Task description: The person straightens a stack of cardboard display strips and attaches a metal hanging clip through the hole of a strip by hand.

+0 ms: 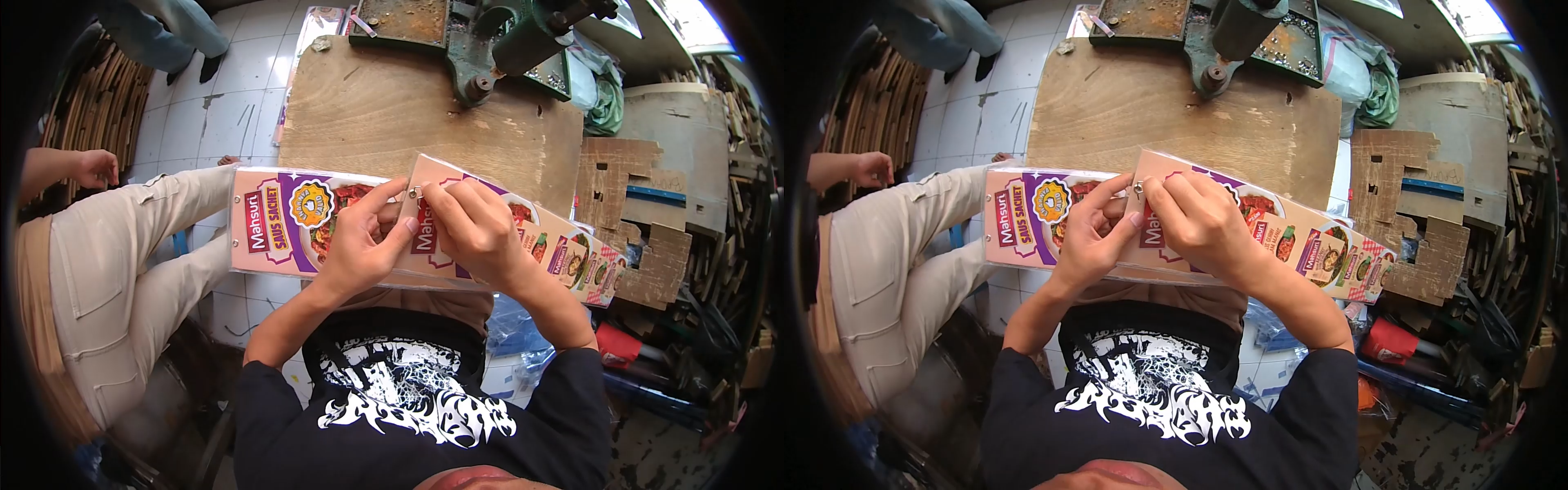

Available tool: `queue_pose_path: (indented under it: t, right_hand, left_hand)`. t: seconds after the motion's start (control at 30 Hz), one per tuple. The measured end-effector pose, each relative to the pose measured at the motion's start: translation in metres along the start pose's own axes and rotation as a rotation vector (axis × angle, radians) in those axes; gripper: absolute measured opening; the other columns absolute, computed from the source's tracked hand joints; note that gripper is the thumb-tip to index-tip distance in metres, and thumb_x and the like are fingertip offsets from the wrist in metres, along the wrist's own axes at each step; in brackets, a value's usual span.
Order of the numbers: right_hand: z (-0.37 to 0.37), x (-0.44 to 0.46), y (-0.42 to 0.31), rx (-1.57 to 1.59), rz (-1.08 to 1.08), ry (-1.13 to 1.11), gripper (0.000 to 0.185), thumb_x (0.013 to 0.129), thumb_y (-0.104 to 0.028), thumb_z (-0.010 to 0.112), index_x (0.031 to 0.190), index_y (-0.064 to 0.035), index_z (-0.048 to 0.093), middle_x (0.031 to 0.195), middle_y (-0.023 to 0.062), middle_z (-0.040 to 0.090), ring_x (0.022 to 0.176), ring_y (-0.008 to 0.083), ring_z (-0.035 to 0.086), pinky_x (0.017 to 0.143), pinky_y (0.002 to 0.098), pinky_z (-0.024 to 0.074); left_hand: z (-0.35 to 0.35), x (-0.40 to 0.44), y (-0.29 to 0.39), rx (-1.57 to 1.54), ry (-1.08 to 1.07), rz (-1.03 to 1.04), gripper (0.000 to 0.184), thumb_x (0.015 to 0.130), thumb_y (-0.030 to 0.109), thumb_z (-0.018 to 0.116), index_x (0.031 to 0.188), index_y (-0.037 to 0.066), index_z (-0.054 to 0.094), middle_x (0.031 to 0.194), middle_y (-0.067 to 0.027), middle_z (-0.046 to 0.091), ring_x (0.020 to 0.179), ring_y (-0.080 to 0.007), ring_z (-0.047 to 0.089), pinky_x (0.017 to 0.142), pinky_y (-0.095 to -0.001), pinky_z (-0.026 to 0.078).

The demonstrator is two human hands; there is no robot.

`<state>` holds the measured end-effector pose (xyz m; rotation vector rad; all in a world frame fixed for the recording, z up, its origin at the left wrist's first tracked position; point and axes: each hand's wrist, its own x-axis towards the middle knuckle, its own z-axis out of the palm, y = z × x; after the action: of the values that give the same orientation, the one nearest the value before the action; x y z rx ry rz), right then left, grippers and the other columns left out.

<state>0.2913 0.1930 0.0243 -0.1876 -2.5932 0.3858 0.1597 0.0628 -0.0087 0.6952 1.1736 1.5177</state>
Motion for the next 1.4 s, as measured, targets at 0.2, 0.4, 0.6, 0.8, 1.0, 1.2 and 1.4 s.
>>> queue_pose_path:
  t: [0.2, 0.4, 0.6, 0.8, 1.0, 1.2, 1.4]
  right_hand:
    - [0.002, -0.002, 0.003, 0.023, -0.028, -0.02, 0.034, 0.066, 0.0, 0.067, 0.1, 0.0038, 0.062, 0.078, 0.0104, 0.054, 0.07, 0.0251, 0.06, 0.062, 0.0353, 0.051]
    - [0.004, -0.003, 0.002, 0.153, 0.145, 0.206, 0.02, 0.076, 0.0, 0.075, 0.095, -0.0043, 0.068, 0.076, 0.0093, 0.064, 0.06, 0.0229, 0.062, 0.055, 0.0331, 0.05]
    - [0.005, -0.003, 0.001, 0.131, 0.131, 0.213, 0.02, 0.076, 0.0, 0.075, 0.095, -0.0041, 0.069, 0.076, 0.0093, 0.065, 0.061, 0.0225, 0.063, 0.055, 0.0326, 0.0498]
    - [0.002, -0.007, 0.004, 0.179, 0.116, 0.139, 0.025, 0.075, 0.002, 0.07, 0.1, -0.0003, 0.065, 0.081, 0.0121, 0.062, 0.074, 0.0296, 0.064, 0.066, 0.0383, 0.0537]
    - [-0.009, -0.002, 0.004, 0.152, 0.112, 0.05, 0.027, 0.076, 0.002, 0.07, 0.102, -0.0006, 0.064, 0.083, 0.0122, 0.063, 0.078, 0.0296, 0.065, 0.07, 0.0377, 0.0544]
    - [-0.01, -0.005, 0.0, 0.113, 0.138, 0.098, 0.026, 0.076, 0.0, 0.071, 0.102, 0.001, 0.064, 0.081, 0.0116, 0.063, 0.075, 0.0274, 0.064, 0.068, 0.0374, 0.0537]
    - [-0.002, -0.008, 0.001, 0.103, 0.141, 0.13, 0.023, 0.078, -0.001, 0.074, 0.1, -0.0023, 0.067, 0.081, 0.0102, 0.065, 0.07, 0.0261, 0.063, 0.063, 0.0359, 0.0519]
  left_hand:
    - [0.0, -0.001, -0.001, 0.051, 0.003, 0.038, 0.043, 0.094, -0.003, 0.055, 0.134, -0.011, 0.044, 0.106, -0.0161, 0.068, 0.092, -0.0131, 0.064, 0.079, -0.0269, 0.054]
    - [0.003, 0.002, 0.001, -0.036, -0.002, -0.001, 0.042, 0.094, -0.002, 0.056, 0.134, -0.009, 0.044, 0.111, -0.0181, 0.067, 0.096, -0.0158, 0.066, 0.082, -0.0285, 0.056]
    - [-0.001, 0.001, 0.0, 0.013, -0.018, -0.032, 0.041, 0.095, 0.0, 0.056, 0.132, -0.009, 0.044, 0.11, -0.0179, 0.067, 0.096, -0.0159, 0.067, 0.082, -0.027, 0.056]
    - [0.001, 0.001, -0.001, 0.0, 0.0, 0.008, 0.039, 0.096, 0.001, 0.056, 0.132, -0.009, 0.044, 0.108, -0.0177, 0.068, 0.094, -0.0154, 0.067, 0.08, -0.0262, 0.056]
    - [0.0, 0.003, -0.003, -0.001, 0.008, -0.011, 0.038, 0.096, 0.003, 0.057, 0.13, -0.01, 0.045, 0.105, -0.0171, 0.069, 0.092, -0.0135, 0.067, 0.078, -0.0245, 0.055]
    - [0.001, 0.002, 0.0, 0.029, 0.019, -0.032, 0.038, 0.096, 0.003, 0.057, 0.13, -0.01, 0.044, 0.107, -0.0173, 0.069, 0.093, -0.0133, 0.067, 0.078, -0.0242, 0.055]
    - [0.001, 0.001, -0.001, 0.019, 0.006, -0.006, 0.047, 0.096, 0.002, 0.056, 0.138, -0.01, 0.038, 0.111, -0.0198, 0.067, 0.097, -0.0157, 0.066, 0.083, -0.0271, 0.055]
